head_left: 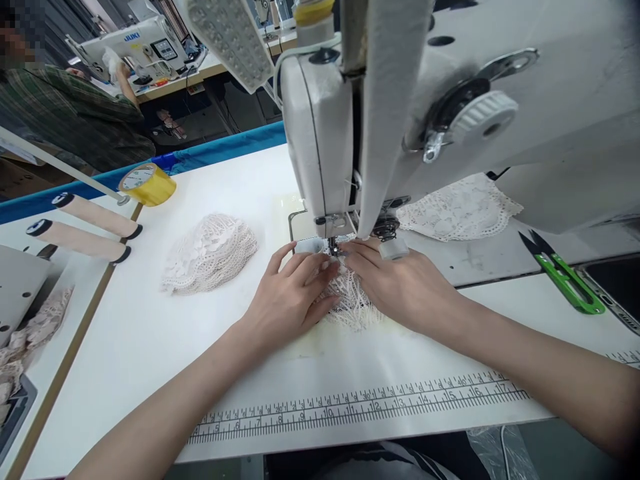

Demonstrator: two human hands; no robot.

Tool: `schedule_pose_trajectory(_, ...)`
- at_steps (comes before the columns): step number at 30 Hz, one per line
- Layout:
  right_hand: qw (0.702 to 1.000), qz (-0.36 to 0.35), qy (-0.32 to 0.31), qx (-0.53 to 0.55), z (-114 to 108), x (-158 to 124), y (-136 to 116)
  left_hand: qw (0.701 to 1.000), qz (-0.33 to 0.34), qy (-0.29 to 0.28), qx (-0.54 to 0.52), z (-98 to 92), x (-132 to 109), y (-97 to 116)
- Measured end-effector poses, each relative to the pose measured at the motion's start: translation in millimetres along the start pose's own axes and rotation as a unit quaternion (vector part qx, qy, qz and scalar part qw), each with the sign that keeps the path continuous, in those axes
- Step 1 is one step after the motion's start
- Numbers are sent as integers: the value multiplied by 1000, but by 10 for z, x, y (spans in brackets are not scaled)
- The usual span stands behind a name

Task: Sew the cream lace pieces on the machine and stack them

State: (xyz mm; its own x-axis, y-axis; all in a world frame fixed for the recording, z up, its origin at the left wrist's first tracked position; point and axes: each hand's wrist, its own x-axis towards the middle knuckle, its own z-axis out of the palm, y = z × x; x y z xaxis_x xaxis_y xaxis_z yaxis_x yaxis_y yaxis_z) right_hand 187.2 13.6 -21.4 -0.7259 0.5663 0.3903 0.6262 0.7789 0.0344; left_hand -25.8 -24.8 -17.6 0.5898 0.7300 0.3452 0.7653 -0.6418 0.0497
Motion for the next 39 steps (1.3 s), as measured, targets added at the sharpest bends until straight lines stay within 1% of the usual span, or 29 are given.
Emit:
schedule_pose_trajectory(5,1000,-4,17,-13,-1,33,30,999,1,6,53,-30,-5,75)
schedule_pose_trajectory(12,999,-18,32,-39,2,41,21,996,5,-2,88,-47,-1,84)
schedule_pose_trajectory(20,999,-15,27,-36,14,20,1,995,1,5,98,-36,-8,100)
schedule_pose_trajectory(26,999,-16,37,-36,-1,13,0,995,-8,7,95,-9,-15,107)
schedule_pose_trajectory(28,998,-24,47,-24,-23,12,0,995,-4,20,94,-13,-22,101)
schedule_pose_trajectory(29,998,-31,53,-15,-37,11,0,995,11,29,91,-20,-27,95)
schedule_pose_trajectory(32,996,-56,67,19,-80,4,8,992,107,43,59,-46,-42,77)
schedule_pose_trajectory(34,995,-62,65,44,-103,-4,22,987,149,48,41,-48,-48,73)
schedule_pose_trajectory(36,993,-59,51,88,-121,-12,44,987,143,55,39,-30,-51,79)
schedule_pose_trajectory(39,987,-55,-1,154,-135,-18,71,995,75,66,-5,6,-51,99)
